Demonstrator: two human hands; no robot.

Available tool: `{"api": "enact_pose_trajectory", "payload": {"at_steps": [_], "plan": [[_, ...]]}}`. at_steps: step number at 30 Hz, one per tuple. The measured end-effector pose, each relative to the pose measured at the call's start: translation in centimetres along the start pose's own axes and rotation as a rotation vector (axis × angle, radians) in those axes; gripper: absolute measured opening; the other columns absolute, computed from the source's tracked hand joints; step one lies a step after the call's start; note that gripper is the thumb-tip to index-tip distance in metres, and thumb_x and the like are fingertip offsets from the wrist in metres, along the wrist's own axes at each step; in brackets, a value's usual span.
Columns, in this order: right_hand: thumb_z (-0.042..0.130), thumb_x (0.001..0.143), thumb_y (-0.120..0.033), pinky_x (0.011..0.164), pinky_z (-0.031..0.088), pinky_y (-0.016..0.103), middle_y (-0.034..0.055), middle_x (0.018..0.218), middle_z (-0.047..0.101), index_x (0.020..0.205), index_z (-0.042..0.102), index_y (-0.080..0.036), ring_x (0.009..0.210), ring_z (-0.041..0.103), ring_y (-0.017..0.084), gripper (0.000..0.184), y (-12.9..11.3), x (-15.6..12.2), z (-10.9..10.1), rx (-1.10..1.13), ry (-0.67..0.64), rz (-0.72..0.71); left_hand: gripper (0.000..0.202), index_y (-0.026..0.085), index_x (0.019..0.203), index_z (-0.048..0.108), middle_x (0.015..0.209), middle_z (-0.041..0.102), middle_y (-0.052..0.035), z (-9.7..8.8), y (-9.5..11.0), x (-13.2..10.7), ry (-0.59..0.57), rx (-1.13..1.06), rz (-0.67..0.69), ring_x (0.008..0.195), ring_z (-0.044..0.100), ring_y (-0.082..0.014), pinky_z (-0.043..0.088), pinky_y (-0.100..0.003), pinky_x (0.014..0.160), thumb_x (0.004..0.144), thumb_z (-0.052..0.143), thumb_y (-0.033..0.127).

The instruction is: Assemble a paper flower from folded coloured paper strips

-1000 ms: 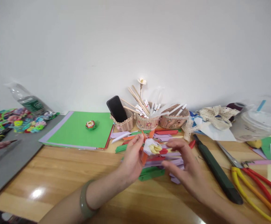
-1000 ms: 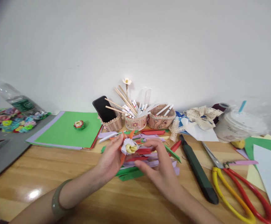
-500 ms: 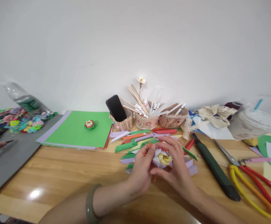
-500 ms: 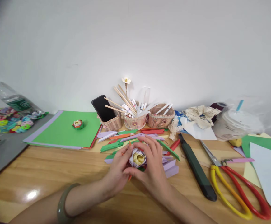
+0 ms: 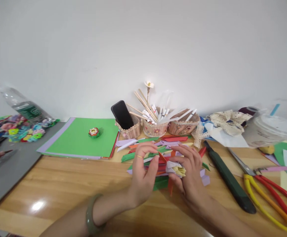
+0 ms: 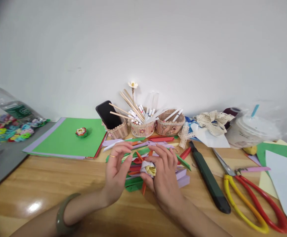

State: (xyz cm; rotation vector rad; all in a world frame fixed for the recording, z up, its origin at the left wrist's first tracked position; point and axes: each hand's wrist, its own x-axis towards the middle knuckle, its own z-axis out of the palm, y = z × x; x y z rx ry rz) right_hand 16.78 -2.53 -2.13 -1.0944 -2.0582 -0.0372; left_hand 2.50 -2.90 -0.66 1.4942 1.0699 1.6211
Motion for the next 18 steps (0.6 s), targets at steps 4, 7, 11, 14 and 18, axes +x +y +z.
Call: {"api": "enact_pose_trajectory", "payload": {"at_steps": [4,7,11,14,18], "plan": [[0.023,0.092,-0.046,0.097,0.021,0.053,0.0109,0.115,0.048,0.099,0.045,-0.022,0.114,0.037,0.028,0.033,0.2,0.3,-0.3,-0.020,0.003,-0.005,0.043,0.020,0.120,0.044,0.119,0.056,-0.0094,-1.1,0.8,-0.1,-0.395,0.422,0.234,0.126,0.033,-0.0267,0.027,-0.047,0.103,0.079,0.047,0.012],[0.020,0.092,-0.047,0.098,0.020,0.053,0.0101,0.112,0.050,0.099,0.047,-0.022,0.113,0.037,0.027,0.038,0.3,0.4,-0.3,-0.027,-0.009,0.010,0.057,0.015,0.134,0.031,0.134,0.046,-0.0152,-0.8,0.6,-0.5,-0.546,0.602,0.279,0.131,0.026,-0.0325,0.024,-0.053,0.104,0.080,0.048,0.019],[0.012,0.089,-0.057,0.098,0.019,0.054,0.0128,0.112,0.051,0.100,0.048,-0.020,0.112,0.039,0.028,0.052,0.4,0.5,-0.3,-0.015,-0.086,0.006,0.053,0.014,0.137,0.025,0.129,0.050,-0.0194,-0.5,-0.9,-0.5,-0.566,0.716,0.306,0.131,0.029,-0.0329,0.024,-0.056,0.102,0.086,0.040,0.021],[0.010,0.079,-0.069,0.097,0.019,0.056,0.0169,0.116,0.049,0.107,0.046,-0.017,0.115,0.037,0.031,0.070,0.6,0.6,-0.3,-0.046,-0.146,-0.028,0.052,0.014,0.136,0.028,0.119,0.056,-0.0190,-0.7,-2.0,-0.1,-0.571,0.719,0.370,0.131,0.028,-0.0325,0.024,-0.058,0.102,0.087,0.042,0.022],[0.016,0.078,-0.071,0.096,0.022,0.056,0.0221,0.125,0.042,0.126,0.034,-0.011,0.119,0.034,0.034,0.078,0.9,0.7,-0.4,-0.137,-0.064,-0.028,0.048,0.017,0.134,0.033,0.106,0.061,-0.0133,-1.3,-2.1,0.6,-0.515,0.637,0.347,0.121,0.038,-0.0282,0.036,-0.052,0.097,0.087,0.044,0.025]]}}
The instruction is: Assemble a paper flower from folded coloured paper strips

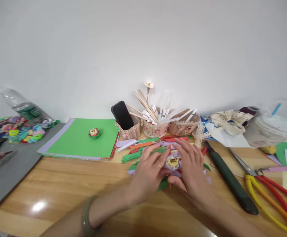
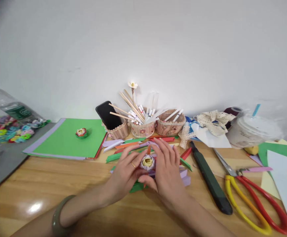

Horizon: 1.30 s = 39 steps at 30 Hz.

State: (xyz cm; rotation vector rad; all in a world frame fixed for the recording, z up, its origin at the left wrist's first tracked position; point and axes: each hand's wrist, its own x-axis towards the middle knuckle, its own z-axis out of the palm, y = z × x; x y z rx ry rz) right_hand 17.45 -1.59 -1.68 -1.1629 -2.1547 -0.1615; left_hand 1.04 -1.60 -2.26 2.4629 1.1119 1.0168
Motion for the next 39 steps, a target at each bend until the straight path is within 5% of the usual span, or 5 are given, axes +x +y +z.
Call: {"api": "enact_pose_trajectory", "payload": {"at_steps": [10,17,24,33,39], "plan": [[0.023,0.091,-0.049,0.095,0.028,0.054,0.0157,0.136,0.033,0.138,0.024,-0.022,0.125,0.025,0.033,0.054,0.5,0.0,0.2,0.055,-0.018,-0.113,0.044,0.013,0.126,0.042,0.096,0.062,-0.0119,-0.4,-0.1,0.1,0.263,0.156,0.198,0.107,0.044,-0.0260,0.043,-0.046,0.087,0.084,0.050,0.024],[0.018,0.093,-0.045,0.097,0.020,0.052,0.0168,0.128,0.049,0.141,0.019,-0.014,0.123,0.030,0.031,0.057,-0.2,-0.3,-0.4,-0.061,-0.011,-0.159,0.039,0.003,0.118,0.049,0.095,0.063,-0.0128,0.1,0.9,-0.4,0.258,0.471,0.225,0.101,0.047,-0.0247,0.026,-0.051,0.100,0.085,0.049,0.022],[0.022,0.086,-0.059,0.095,0.027,0.049,0.0190,0.125,0.049,0.126,0.036,-0.011,0.120,0.034,0.030,0.064,-0.6,-0.4,-0.3,0.016,-0.027,-0.135,0.036,0.001,0.117,0.051,0.095,0.063,-0.0136,0.1,1.6,-0.5,0.266,0.518,0.247,0.104,0.044,-0.0235,0.014,-0.051,0.105,0.089,0.035,0.017],[0.030,0.076,-0.070,0.061,0.043,0.033,0.0099,0.078,0.059,0.100,0.051,-0.013,0.070,0.055,0.022,0.065,-0.1,0.7,-2.4,-0.067,0.063,-0.179,0.044,0.001,0.125,0.044,0.100,0.063,-0.0123,-0.6,1.3,-0.3,0.156,0.564,0.314,0.108,0.042,-0.0229,0.002,-0.055,0.107,0.089,0.036,0.025],[0.041,0.083,-0.058,0.051,0.041,0.024,0.0035,0.066,0.060,0.098,0.050,-0.014,0.055,0.056,0.015,0.048,-0.4,0.8,-3.0,0.000,0.070,-0.254,0.039,0.002,0.121,0.045,0.104,0.061,-0.0143,-0.5,1.6,-0.3,0.189,0.561,0.377,0.120,0.034,-0.0220,0.003,-0.055,0.107,0.089,0.033,0.021]]}}
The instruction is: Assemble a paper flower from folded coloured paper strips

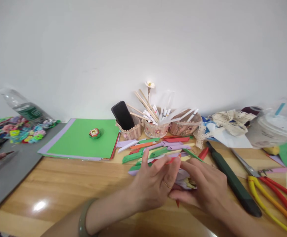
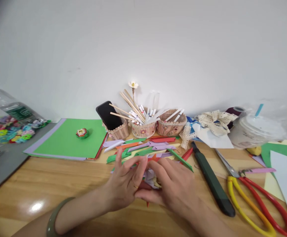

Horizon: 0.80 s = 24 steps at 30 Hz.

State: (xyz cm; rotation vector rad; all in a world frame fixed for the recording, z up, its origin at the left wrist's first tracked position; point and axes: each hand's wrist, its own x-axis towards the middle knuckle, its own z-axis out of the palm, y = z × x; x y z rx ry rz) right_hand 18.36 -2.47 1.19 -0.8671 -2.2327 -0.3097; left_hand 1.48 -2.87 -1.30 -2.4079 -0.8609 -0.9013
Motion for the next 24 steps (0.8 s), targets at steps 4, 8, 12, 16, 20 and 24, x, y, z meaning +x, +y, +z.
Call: {"api": "enact_pose_trajectory", "payload": {"at_steps": [4,8,12,16,20,24], "plan": [[0.041,0.090,-0.043,0.043,0.037,0.021,-0.0001,0.057,0.056,0.082,0.049,-0.018,0.046,0.053,0.011,0.027,0.1,-0.4,0.3,0.021,0.020,-0.024,0.046,0.002,0.131,0.031,0.103,0.061,-0.0123,0.0,0.0,0.2,0.008,-0.087,-0.086,0.112,0.041,-0.0202,0.003,-0.051,0.108,0.090,0.033,0.024],[0.039,0.092,-0.034,0.041,0.038,0.020,0.0001,0.058,0.056,0.077,0.046,-0.020,0.046,0.054,0.011,0.022,0.1,-0.7,0.7,0.077,0.068,0.057,0.069,0.009,0.139,0.009,0.113,0.052,-0.0166,-0.2,-0.2,0.5,0.033,-0.286,-0.231,0.115,0.039,-0.0270,0.021,-0.054,0.102,0.087,0.037,0.044],[0.038,0.091,-0.027,0.042,0.042,0.020,-0.0011,0.057,0.056,0.076,0.044,-0.022,0.046,0.055,0.011,0.017,0.0,-0.6,0.7,0.144,0.126,0.172,0.066,0.021,0.139,0.014,0.123,0.038,-0.0164,-0.4,-0.3,0.4,0.075,-0.519,-0.309,0.117,0.037,-0.0262,0.038,-0.045,0.093,0.084,0.049,0.034],[0.040,0.090,-0.024,0.040,0.040,0.020,-0.0025,0.057,0.052,0.074,0.043,-0.022,0.044,0.052,0.011,0.016,-0.4,-0.6,0.7,0.197,0.153,0.250,0.057,0.024,0.129,0.029,0.122,0.036,-0.0135,-0.5,0.4,0.0,0.084,-0.732,-0.470,0.116,0.040,-0.0258,0.040,-0.047,0.093,0.079,0.056,0.027],[0.037,0.090,-0.020,0.041,0.039,0.020,-0.0029,0.058,0.050,0.074,0.042,-0.022,0.044,0.051,0.010,0.016,-0.5,-0.7,0.9,0.177,0.127,0.298,0.065,0.021,0.122,0.032,0.119,0.037,-0.0122,-0.3,1.4,-0.3,0.072,-0.960,-0.747,0.106,0.047,-0.0241,0.045,-0.045,0.088,0.069,0.067,0.033],[0.036,0.089,-0.016,0.041,0.041,0.021,-0.0024,0.060,0.050,0.075,0.042,-0.022,0.046,0.052,0.011,0.016,-0.6,-1.0,1.3,0.195,0.124,0.286,0.066,0.025,0.124,0.033,0.117,0.044,-0.0093,-0.5,1.8,-0.1,-0.076,-1.178,-0.904,0.087,0.056,-0.0165,0.051,-0.036,0.076,0.068,0.068,0.023]]}}
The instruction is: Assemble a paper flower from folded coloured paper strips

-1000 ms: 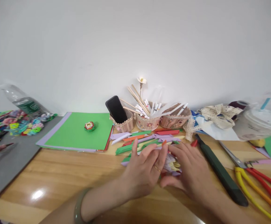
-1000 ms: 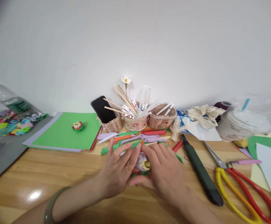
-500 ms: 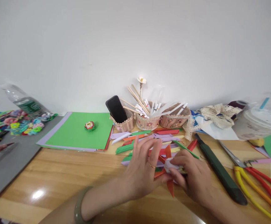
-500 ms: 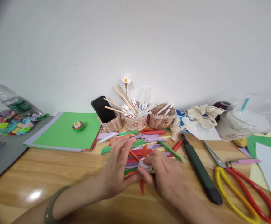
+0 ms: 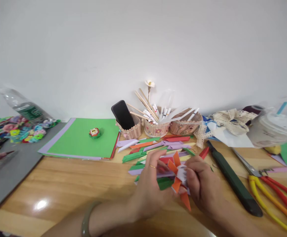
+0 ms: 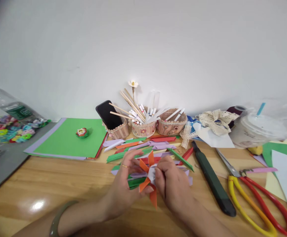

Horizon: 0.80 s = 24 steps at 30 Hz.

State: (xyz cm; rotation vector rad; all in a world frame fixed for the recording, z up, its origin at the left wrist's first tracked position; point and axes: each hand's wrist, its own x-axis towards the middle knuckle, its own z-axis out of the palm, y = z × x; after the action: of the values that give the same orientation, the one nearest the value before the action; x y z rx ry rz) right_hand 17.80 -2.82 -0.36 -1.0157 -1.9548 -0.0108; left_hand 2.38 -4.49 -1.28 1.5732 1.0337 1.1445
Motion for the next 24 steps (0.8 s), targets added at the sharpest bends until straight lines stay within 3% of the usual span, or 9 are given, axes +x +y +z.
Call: {"api": "enact_pose_trajectory", "payload": {"at_steps": [4,9,14,16,19,24], "plan": [[0.036,0.089,-0.016,0.044,0.045,0.021,-0.0001,0.064,0.052,0.073,0.044,-0.021,0.051,0.054,0.012,0.019,-0.1,0.1,0.2,0.064,-0.035,-0.026,0.049,0.026,0.121,0.042,0.118,0.052,-0.0085,0.0,0.5,0.1,-0.076,-0.136,-0.130,0.083,0.059,-0.0149,0.052,-0.034,0.075,0.076,0.060,0.020],[0.039,0.090,-0.020,0.054,0.049,0.026,0.0038,0.074,0.057,0.083,0.047,-0.022,0.067,0.059,0.016,0.010,-0.1,0.9,0.0,0.067,0.075,-0.093,0.054,0.026,0.125,0.036,0.124,0.051,-0.0103,-0.5,0.2,0.2,-0.030,-0.226,-0.035,0.095,0.059,-0.0171,0.050,-0.034,0.083,0.076,0.058,0.016],[0.048,0.088,-0.031,0.052,0.049,0.028,0.0049,0.076,0.060,0.087,0.049,-0.023,0.065,0.061,0.018,0.009,0.5,0.8,0.0,-0.034,0.033,-0.069,0.049,0.023,0.123,0.043,0.125,0.051,-0.0115,-1.4,0.0,0.7,-0.189,-0.407,-0.023,0.106,0.054,-0.0241,0.045,-0.040,0.088,0.077,0.057,0.031],[0.050,0.087,-0.035,0.054,0.050,0.029,0.0058,0.078,0.061,0.090,0.050,-0.022,0.068,0.062,0.019,0.013,0.6,0.5,0.0,-0.046,-0.020,-0.096,0.051,0.020,0.116,0.049,0.119,0.055,-0.0114,-1.5,0.2,1.2,-0.144,-0.514,-0.098,0.104,0.055,-0.0252,0.045,-0.040,0.087,0.071,0.064,0.037],[0.045,0.088,-0.039,0.059,0.051,0.030,0.0077,0.084,0.061,0.097,0.049,-0.019,0.075,0.061,0.019,0.021,0.5,0.3,-0.2,0.037,-0.074,-0.150,0.042,0.017,0.102,0.055,0.102,0.062,-0.0069,-1.4,0.6,2.0,0.003,-0.595,-0.318,0.086,0.061,-0.0180,0.049,-0.031,0.076,0.066,0.071,0.032],[0.038,0.091,-0.020,0.064,0.049,0.029,0.0074,0.087,0.056,0.103,0.047,-0.020,0.082,0.056,0.018,0.015,0.4,0.3,-0.6,0.233,0.042,-0.036,0.030,0.016,0.093,0.058,0.091,0.065,-0.0037,-1.4,1.2,2.5,0.034,-0.685,-0.433,0.076,0.061,-0.0137,0.050,-0.024,0.064,0.069,0.069,0.030]]}}
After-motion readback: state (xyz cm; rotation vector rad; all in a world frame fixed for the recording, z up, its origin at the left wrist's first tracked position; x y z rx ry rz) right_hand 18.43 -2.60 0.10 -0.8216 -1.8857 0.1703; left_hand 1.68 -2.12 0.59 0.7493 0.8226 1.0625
